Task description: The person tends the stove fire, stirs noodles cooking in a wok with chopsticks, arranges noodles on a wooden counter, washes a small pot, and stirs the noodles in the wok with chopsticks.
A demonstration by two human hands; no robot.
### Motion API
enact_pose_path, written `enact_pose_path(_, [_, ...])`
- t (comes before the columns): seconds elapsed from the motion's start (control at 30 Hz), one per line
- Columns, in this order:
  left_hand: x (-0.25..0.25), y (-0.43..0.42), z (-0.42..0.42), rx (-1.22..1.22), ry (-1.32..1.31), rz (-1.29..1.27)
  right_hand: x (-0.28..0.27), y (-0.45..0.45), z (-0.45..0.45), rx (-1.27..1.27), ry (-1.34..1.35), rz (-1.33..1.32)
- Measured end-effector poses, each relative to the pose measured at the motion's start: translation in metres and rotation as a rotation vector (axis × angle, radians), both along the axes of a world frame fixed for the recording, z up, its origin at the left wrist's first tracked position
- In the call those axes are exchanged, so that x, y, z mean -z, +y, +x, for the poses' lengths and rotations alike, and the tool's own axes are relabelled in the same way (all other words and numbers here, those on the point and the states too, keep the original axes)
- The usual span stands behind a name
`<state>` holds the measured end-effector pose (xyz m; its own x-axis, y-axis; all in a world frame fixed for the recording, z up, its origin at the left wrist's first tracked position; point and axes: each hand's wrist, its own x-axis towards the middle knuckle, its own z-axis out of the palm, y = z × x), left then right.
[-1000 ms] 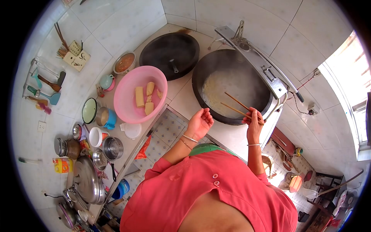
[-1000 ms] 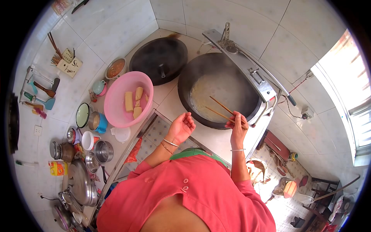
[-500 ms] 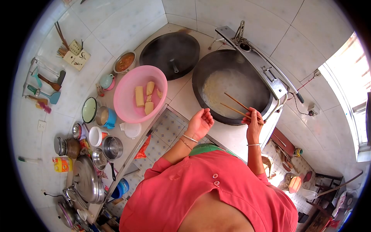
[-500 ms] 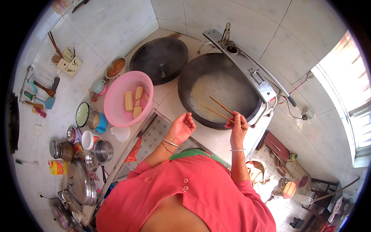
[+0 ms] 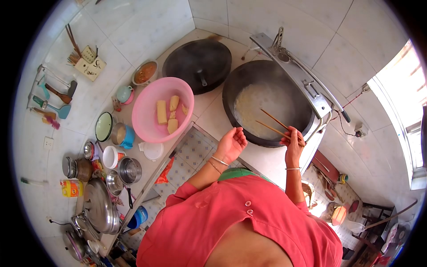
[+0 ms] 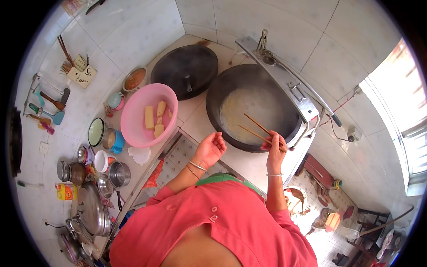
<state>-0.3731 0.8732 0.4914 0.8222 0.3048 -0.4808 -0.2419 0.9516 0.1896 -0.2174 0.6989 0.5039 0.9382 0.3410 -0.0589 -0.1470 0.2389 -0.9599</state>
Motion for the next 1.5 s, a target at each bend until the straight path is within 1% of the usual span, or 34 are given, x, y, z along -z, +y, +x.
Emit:
enact_pose_path(0.47, [0.003,0.002,0.002,-0.012,-0.02,-0.011,0.004,-0.003,0.002,0.019,-0.01,-0.008])
enact_pose_path(0.77, [0.002,0.001,0.003,-0.011,-0.001,-0.034,0.005,-0.004,0.005,0.063,0.012,0.003])
enact_pose_path(1.2, [0.011,-0.001,0.006,-0.001,-0.04,-0.024,0.005,-0.008,0.014,0.125,0.034,0.009])
enact_pose_path(1.33, [0.01,-0.002,0.009,0.032,-0.035,-0.057,0.0,-0.013,0.02,0.136,0.086,0.084])
enact_pose_path(1.5, [0.006,-0.004,0.013,0.039,-0.012,-0.037,-0.005,-0.024,0.031,0.165,0.12,0.18])
